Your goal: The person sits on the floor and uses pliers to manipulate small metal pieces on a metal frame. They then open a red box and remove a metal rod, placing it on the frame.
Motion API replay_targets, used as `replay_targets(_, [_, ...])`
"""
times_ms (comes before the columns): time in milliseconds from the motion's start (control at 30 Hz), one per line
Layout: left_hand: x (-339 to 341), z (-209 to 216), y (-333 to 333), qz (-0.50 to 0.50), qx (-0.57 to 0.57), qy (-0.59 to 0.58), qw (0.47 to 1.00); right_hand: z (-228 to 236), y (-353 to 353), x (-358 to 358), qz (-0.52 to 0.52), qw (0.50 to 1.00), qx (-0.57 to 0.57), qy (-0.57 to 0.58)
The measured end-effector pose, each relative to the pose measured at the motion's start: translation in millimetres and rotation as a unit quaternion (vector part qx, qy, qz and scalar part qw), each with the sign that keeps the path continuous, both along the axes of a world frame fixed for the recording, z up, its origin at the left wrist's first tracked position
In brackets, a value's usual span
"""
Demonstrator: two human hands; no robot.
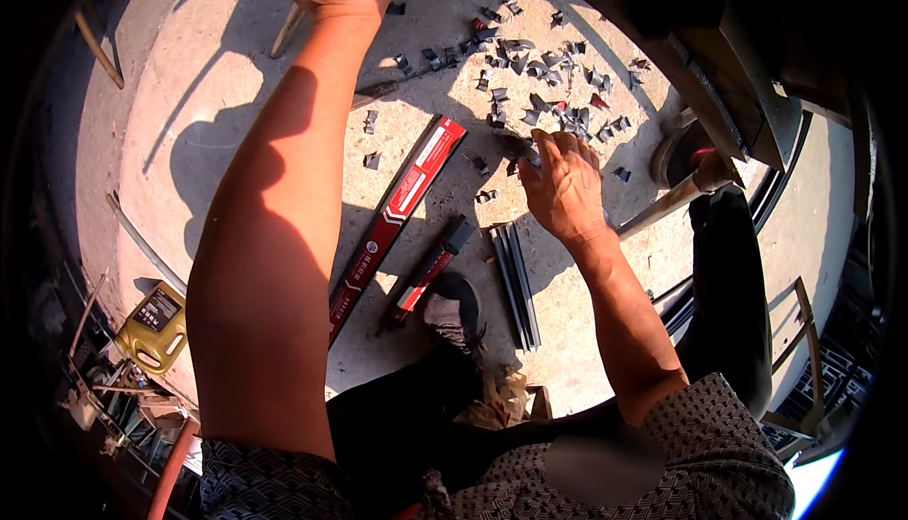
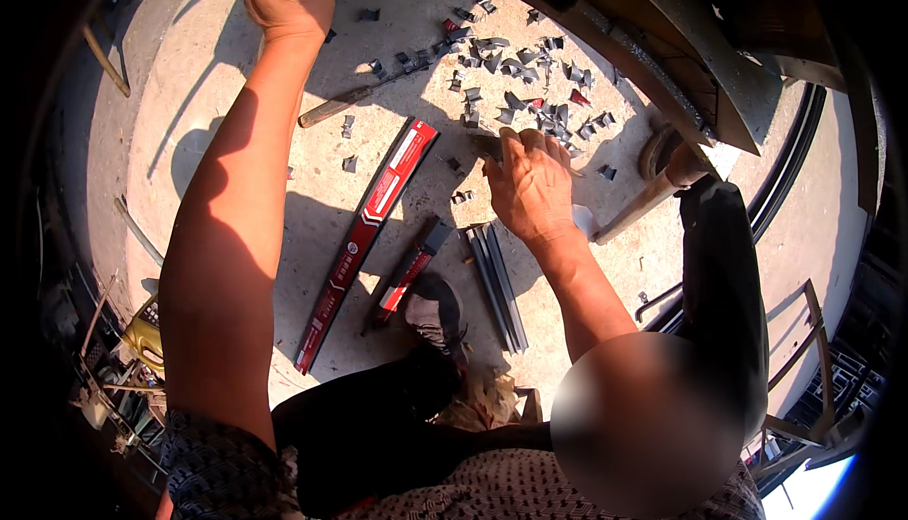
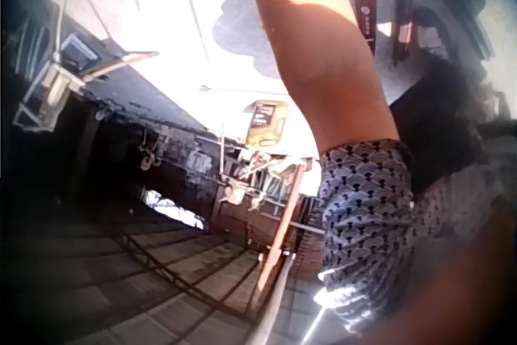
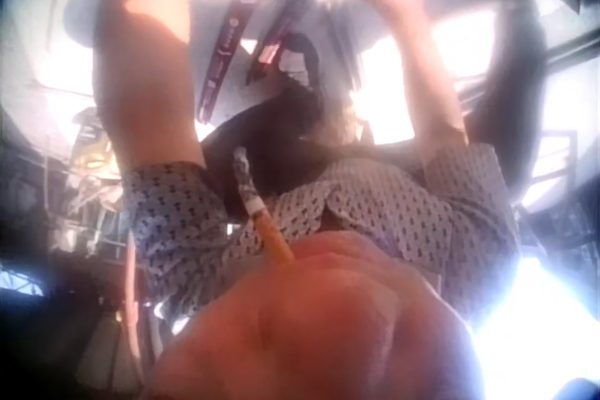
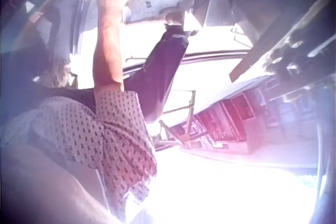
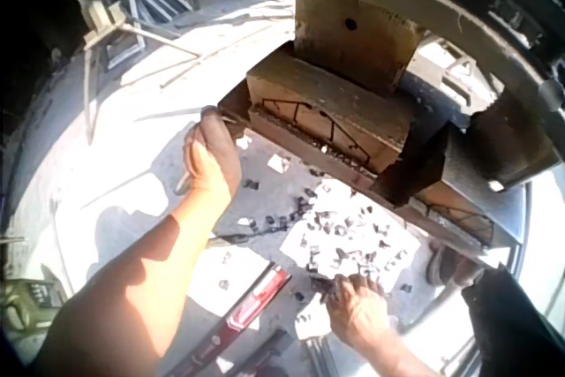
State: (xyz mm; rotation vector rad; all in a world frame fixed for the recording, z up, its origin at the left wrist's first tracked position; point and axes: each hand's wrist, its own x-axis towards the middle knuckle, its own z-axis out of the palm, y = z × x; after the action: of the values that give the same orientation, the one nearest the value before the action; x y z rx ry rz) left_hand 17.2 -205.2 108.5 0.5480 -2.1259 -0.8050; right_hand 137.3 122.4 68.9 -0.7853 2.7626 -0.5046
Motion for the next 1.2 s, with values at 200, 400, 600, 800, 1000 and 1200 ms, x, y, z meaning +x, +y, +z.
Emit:
replay_targets(200, [0, 7, 10, -0.026, 0.045, -0.003, 0.999, -13, -137, -5, -0.051, 0.93, -0.237, -0.274])
replay_targets(400, [5, 18, 18, -0.029, 0.138, -0.002, 0.99, -55, -225, -8, -0.071, 0.92, -0.197, -0.332])
replay_targets(600, [6, 10, 9, -0.061, 0.179, 0.017, 0.982, -54, -230, -9, -0.127, 0.912, -0.164, -0.355])
replay_targets(800, [-2, 1, 5, -0.028, 0.093, 0.02, 0.995, -20, -194, 7, -0.203, 0.898, -0.191, -0.341])
replay_targets(1000, [1, 7, 10, 0.02, 0.065, -0.026, 0.997, 5, -138, 21, -0.244, 0.883, -0.288, -0.28])
replay_targets(1200, [1, 5, 10, 0.007, 0.123, -0.006, 0.992, 15, -92, -3, -0.212, 0.855, -0.425, -0.208])
